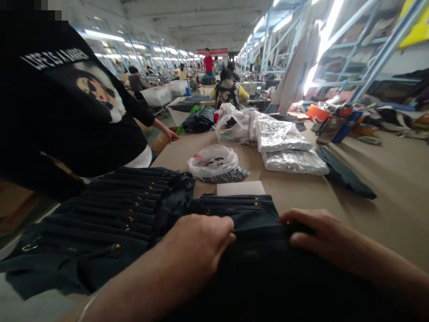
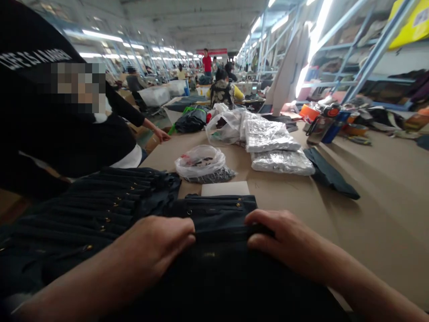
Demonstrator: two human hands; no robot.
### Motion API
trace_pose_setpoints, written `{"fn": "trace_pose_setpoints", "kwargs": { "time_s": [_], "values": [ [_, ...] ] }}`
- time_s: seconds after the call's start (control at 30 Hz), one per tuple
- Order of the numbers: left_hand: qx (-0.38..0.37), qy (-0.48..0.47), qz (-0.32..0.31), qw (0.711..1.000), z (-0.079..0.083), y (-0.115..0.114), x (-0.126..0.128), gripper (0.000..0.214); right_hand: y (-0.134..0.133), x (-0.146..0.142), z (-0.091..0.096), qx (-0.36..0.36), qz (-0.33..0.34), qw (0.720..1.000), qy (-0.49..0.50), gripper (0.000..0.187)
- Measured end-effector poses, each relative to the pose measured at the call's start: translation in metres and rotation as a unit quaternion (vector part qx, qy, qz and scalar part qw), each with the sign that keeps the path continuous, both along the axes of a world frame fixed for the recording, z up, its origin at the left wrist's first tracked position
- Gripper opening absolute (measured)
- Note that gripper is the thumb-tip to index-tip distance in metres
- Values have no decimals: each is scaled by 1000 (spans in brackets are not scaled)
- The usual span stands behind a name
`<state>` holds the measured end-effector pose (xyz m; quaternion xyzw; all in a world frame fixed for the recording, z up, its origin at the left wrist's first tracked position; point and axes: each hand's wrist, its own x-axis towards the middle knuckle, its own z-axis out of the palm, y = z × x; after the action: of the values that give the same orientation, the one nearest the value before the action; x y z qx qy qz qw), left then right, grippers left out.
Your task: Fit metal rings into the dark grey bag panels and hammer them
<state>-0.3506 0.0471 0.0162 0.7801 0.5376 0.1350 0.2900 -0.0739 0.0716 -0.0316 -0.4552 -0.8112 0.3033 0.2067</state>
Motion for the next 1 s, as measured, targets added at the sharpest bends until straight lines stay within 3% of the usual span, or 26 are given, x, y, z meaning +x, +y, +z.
{"fn": "trace_pose_setpoints", "kwargs": {
  "time_s": [0.07,0.13,0.23,0.33,0.43,0.53,0.67,0.77,0.83,0.93,1.0],
  "values": [
    [21,93,-2,995,-17,30,-8,19,28,-4,-26,-89,-2,996,-4,22],
    [16,178,-21,984,-44,58,-12,19,50,-11,-57,-119,-29,992,1,26],
    [3,261,-34,965,-88,89,-12,26,72,-25,-95,-40,-50,995,-76,27],
    [-12,291,-34,956,-117,104,-9,28,84,-37,-112,7,-49,980,-192,24],
    [-19,319,-31,947,-125,107,-6,28,92,-42,-115,1,-48,974,-221,23],
    [-4,345,-15,938,-117,101,4,27,96,-44,-113,-2,-42,972,-232,23],
    [145,340,-20,929,-114,77,35,37,90,-48,-107,4,-44,970,-239,23],
    [211,292,-104,927,-138,60,52,45,91,-45,-105,13,-48,971,-234,19],
    [232,290,-112,922,-164,55,52,44,102,-28,-103,25,-69,972,-224,19],
    [349,252,-110,896,-200,58,39,45,131,31,-95,56,-190,958,-210,41],
    [414,234,-108,873,-213,62,29,44,153,86,-90,66,-308,927,-205,59]
  ]
}}
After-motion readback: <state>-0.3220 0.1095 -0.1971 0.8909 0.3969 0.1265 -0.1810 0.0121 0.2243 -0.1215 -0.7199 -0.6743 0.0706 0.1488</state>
